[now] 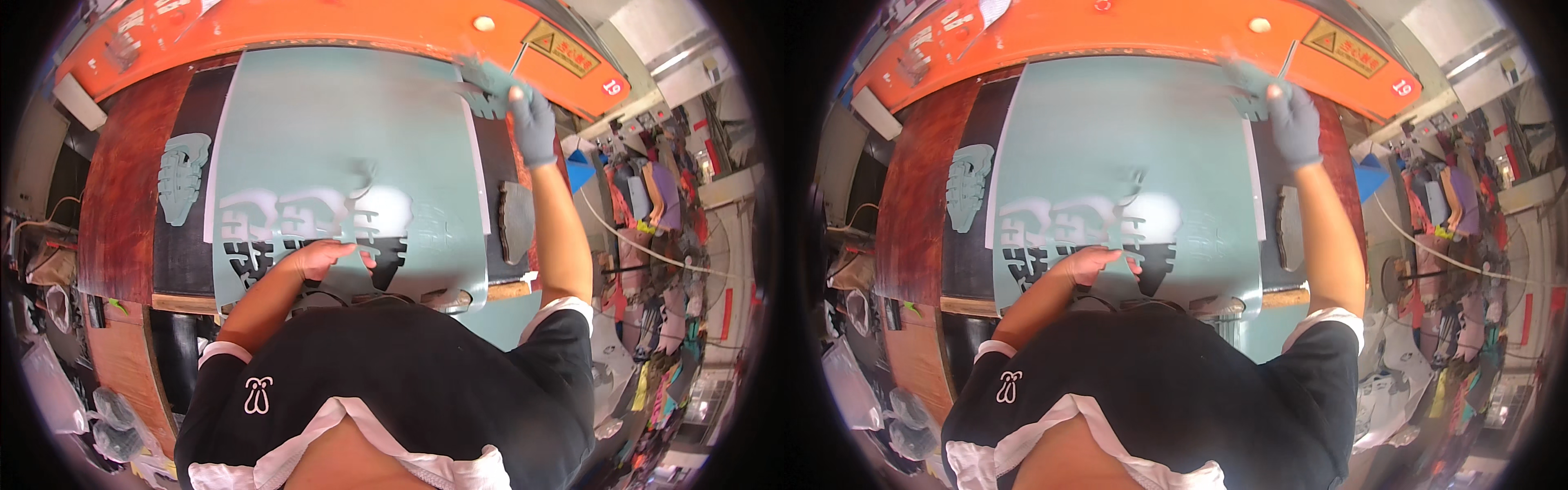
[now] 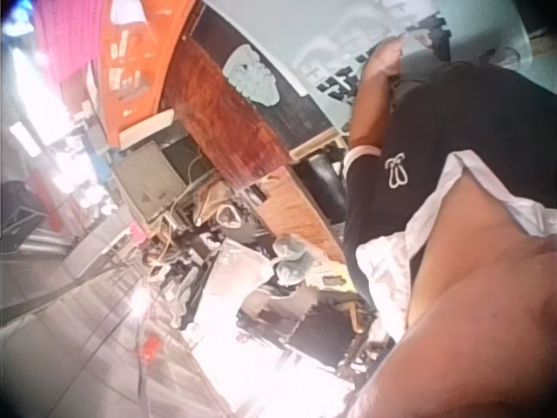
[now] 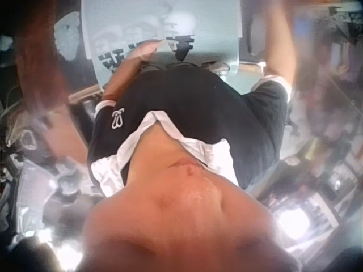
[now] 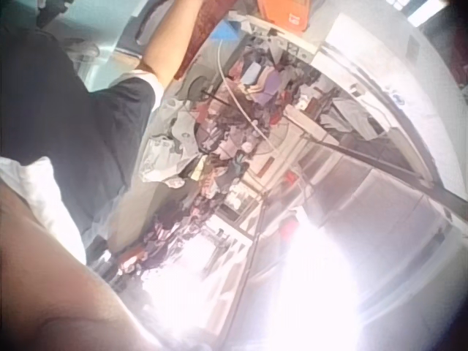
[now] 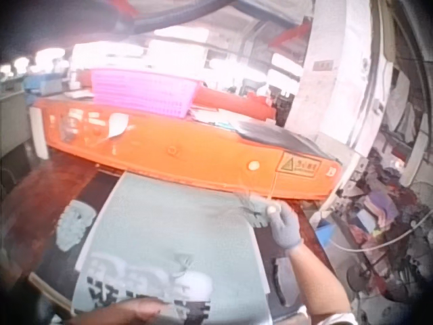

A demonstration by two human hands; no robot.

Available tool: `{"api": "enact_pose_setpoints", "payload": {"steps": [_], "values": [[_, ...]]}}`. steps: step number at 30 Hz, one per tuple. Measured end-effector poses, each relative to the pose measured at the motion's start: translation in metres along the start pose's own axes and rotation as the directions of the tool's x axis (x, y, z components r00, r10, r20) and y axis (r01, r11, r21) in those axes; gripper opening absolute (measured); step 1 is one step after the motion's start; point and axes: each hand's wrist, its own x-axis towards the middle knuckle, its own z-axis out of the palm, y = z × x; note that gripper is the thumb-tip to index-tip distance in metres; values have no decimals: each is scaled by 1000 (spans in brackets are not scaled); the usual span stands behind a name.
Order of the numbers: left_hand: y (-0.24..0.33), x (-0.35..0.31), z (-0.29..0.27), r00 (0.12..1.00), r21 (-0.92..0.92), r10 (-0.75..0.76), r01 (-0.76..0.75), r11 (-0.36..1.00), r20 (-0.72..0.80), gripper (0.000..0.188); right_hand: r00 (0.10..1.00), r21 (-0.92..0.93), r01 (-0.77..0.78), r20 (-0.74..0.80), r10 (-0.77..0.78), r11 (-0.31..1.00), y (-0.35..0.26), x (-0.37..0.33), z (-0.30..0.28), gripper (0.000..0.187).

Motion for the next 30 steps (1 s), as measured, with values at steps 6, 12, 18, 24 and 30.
{"api": "enact_pose_setpoints", "payload": {"steps": [6,12,18,24,30], "values": [[-2,-3,10,980,96,56,-38,995,-193,43,904,-99,224,393,-169,970,-30,-192,-9,20],[-25,-25,85,331,977,933,200,77,-142,47,955,29,46,291,-53,999,-18,-259,5,20],[-31,63,97,733,360,152,134,923,-663,45,956,160,-237,215,200,958,-10,-260,3,19],[-14,97,66,952,64,-91,114,991,-292,44,918,114,40,389,-82,993,-14,-263,0,29],[-23,105,55,996,-128,-29,40,991,86,48,810,91,194,547,-211,977,-12,-261,-14,60]]}}
